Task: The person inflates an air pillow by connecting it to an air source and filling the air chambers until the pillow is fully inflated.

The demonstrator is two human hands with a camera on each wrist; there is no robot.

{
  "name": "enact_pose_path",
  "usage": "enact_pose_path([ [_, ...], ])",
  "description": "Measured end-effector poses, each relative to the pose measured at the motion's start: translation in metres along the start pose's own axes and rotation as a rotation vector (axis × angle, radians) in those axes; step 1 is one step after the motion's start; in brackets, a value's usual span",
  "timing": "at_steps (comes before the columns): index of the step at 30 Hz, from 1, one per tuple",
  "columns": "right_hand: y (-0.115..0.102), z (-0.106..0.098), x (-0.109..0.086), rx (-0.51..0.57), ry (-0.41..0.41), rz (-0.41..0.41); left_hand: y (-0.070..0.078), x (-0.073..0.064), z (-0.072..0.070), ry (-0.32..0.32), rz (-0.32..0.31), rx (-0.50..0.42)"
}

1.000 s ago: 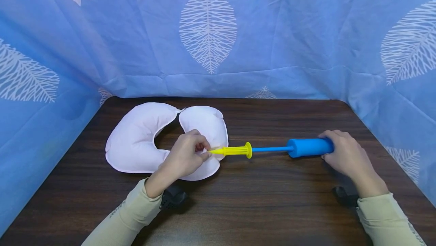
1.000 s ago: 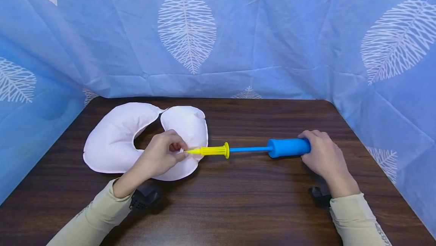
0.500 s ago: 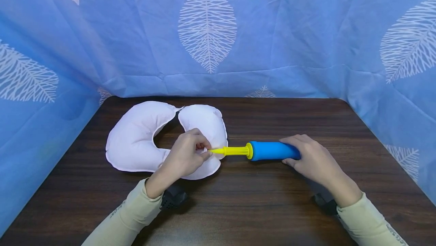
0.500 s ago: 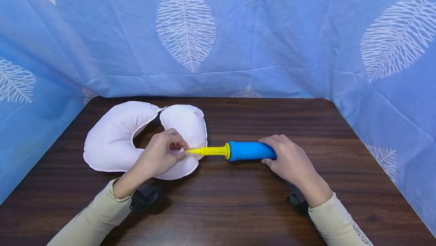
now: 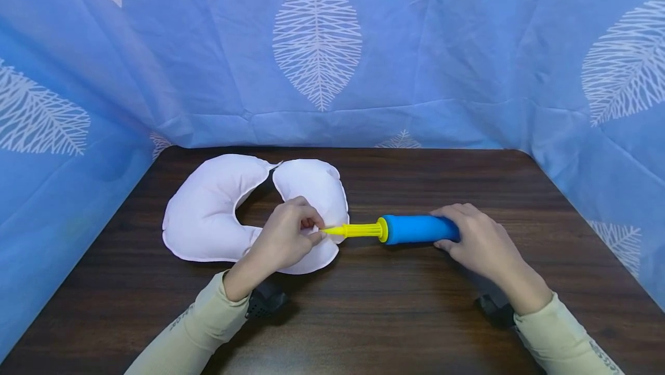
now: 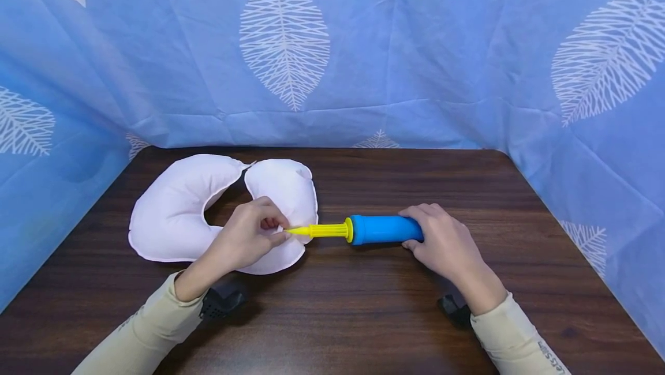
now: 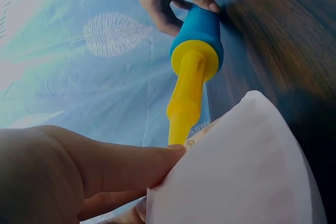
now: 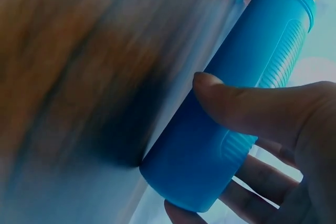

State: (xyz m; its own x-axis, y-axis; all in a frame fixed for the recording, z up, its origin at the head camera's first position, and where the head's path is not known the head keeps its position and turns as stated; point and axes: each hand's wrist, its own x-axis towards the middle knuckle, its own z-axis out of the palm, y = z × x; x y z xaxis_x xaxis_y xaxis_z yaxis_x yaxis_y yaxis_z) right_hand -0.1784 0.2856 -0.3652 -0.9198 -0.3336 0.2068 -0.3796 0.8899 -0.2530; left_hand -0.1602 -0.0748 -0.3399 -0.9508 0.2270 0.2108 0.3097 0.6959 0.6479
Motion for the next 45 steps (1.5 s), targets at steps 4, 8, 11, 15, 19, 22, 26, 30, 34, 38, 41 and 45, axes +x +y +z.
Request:
enact_pose_path([
  [4, 0.013, -0.002, 0.001, 0.000, -0.004, 0.037, 0.000, 0.000, 0.001, -0.005, -0.021, -0.001],
  [8, 0.032, -0.005, 0.000, 0.002, -0.013, 0.088, 0.001, 0.001, 0.002, -0.015, -0.037, -0.001],
  [11, 0.047, -0.008, -0.001, -0.017, -0.004, 0.107, 0.001, 0.001, 0.003, -0.017, -0.039, -0.002],
  [15, 0.064, -0.011, -0.004, -0.047, 0.025, 0.128, 0.001, 0.000, 0.004, -0.013, -0.032, 0.002],
  [19, 0.074, -0.014, -0.005, -0.057, 0.029, 0.164, 0.001, 0.000, 0.003, -0.013, -0.024, 0.003],
  [22, 0.076, -0.015, -0.005, -0.058, 0.019, 0.186, 0.000, 0.000, 0.003, -0.017, -0.023, 0.002],
  [26, 0.073, -0.015, -0.004, -0.067, 0.014, 0.188, 0.000, 0.000, 0.003, -0.020, -0.025, 0.006],
  [30, 0.070, -0.014, -0.004, -0.073, 0.009, 0.188, -0.001, 0.000, 0.003, -0.017, -0.030, 0.012],
  [34, 0.069, -0.013, -0.005, -0.078, 0.009, 0.175, -0.001, 0.000, 0.003, -0.016, -0.037, 0.019],
  [38, 0.064, -0.012, -0.006, -0.072, 0.011, 0.143, -0.001, 0.000, 0.002, -0.015, -0.038, 0.022],
  [41, 0.052, -0.011, -0.004, -0.056, 0.010, 0.104, 0.000, 0.000, 0.002, -0.016, -0.028, 0.018],
  [45, 0.025, -0.006, 0.000, -0.022, 0.000, 0.044, 0.001, -0.001, 0.000, -0.009, -0.009, 0.014],
])
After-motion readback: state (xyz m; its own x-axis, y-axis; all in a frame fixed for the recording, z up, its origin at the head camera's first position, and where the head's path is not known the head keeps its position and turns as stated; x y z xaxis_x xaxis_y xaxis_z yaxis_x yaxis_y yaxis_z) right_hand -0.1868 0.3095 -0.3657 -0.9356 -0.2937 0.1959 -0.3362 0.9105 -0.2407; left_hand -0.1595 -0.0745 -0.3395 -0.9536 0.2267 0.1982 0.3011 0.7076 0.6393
